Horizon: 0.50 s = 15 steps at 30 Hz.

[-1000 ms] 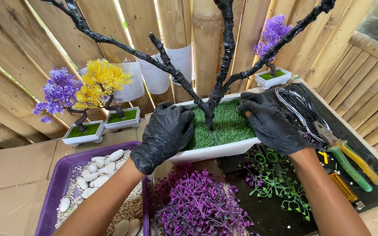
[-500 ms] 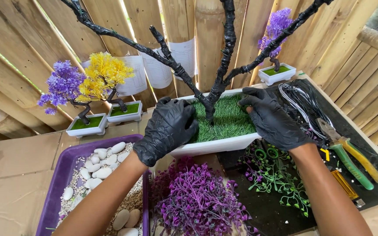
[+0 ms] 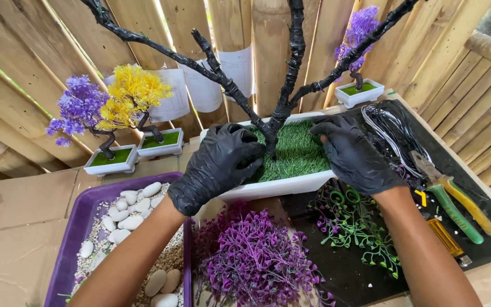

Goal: The person arranges artificial green grass around the base of a black bonsai tree in a white rectangular pot. They also handle white stones and small pebbles from a purple tray, placing them into the pot to create a decorative base.

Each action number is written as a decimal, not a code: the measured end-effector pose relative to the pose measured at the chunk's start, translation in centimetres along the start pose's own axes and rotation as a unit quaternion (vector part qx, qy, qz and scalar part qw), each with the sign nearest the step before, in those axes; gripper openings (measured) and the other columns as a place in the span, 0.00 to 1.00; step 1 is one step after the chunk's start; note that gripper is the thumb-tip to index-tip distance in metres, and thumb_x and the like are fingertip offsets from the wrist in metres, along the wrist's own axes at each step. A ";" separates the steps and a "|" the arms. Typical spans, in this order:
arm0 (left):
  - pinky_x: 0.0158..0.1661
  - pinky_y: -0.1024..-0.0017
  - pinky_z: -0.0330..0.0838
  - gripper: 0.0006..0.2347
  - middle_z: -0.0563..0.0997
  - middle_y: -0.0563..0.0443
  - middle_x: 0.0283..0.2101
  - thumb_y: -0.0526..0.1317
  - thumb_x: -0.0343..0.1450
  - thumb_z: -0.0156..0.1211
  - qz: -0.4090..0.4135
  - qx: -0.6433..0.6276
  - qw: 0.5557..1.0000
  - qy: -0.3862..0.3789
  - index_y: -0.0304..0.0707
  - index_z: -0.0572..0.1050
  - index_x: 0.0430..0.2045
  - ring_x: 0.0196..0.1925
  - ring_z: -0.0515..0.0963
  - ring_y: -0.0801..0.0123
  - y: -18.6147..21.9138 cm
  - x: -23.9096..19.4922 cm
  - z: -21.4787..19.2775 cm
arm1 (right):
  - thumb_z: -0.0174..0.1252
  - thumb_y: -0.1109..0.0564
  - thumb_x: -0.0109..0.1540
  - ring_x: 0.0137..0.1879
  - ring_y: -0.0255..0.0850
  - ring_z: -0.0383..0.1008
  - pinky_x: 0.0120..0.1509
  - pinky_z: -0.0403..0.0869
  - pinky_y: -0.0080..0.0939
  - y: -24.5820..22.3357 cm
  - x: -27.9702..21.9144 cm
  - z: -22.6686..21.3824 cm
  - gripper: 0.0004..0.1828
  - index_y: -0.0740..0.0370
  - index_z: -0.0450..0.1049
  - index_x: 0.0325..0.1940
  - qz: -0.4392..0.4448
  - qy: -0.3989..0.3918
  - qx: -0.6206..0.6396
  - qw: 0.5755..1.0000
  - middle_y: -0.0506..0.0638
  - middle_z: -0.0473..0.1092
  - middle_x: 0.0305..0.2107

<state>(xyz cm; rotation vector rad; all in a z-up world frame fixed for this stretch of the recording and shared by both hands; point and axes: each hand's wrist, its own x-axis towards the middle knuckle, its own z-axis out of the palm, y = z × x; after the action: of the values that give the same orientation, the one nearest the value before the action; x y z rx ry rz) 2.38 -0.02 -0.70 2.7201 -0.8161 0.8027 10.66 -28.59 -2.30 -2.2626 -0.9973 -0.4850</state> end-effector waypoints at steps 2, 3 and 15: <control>0.50 0.48 0.72 0.09 0.80 0.47 0.40 0.49 0.70 0.62 0.012 -0.006 1.000 0.006 0.48 0.80 0.35 0.49 0.80 0.47 -0.2 -0.1 0.4 | 0.50 0.57 0.71 0.58 0.62 0.71 0.65 0.70 0.60 -0.1 -0.1 -0.2 0.10 0.55 0.77 0.51 0.007 -0.001 -0.005 1.000 0.57 0.73 0.48; 0.49 0.49 0.72 0.08 0.80 0.47 0.39 0.48 0.70 0.62 0.017 -0.010 1.000 0.010 0.47 0.80 0.34 0.48 0.80 0.47 -0.3 -0.1 0.4 | 0.50 0.56 0.71 0.59 0.62 0.70 0.64 0.71 0.60 0.0 0.0 -0.1 0.10 0.54 0.77 0.51 0.009 0.000 0.002 1.000 0.57 0.73 0.48; 0.46 0.52 0.75 0.07 0.79 0.50 0.39 0.44 0.66 0.63 0.059 -0.074 0.995 0.015 0.48 0.81 0.34 0.48 0.79 0.49 -0.7 -0.2 0.2 | 0.49 0.57 0.71 0.58 0.63 0.71 0.65 0.69 0.63 1.5 -0.1 1.4 0.10 0.56 0.76 0.50 0.018 0.002 0.005 1.000 0.59 0.74 0.48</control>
<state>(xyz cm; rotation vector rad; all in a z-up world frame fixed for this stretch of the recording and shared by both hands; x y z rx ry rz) 2.72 0.62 -1.01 2.5436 -0.9952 0.7709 11.82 -28.50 -3.95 -2.2669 -0.9526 -0.4669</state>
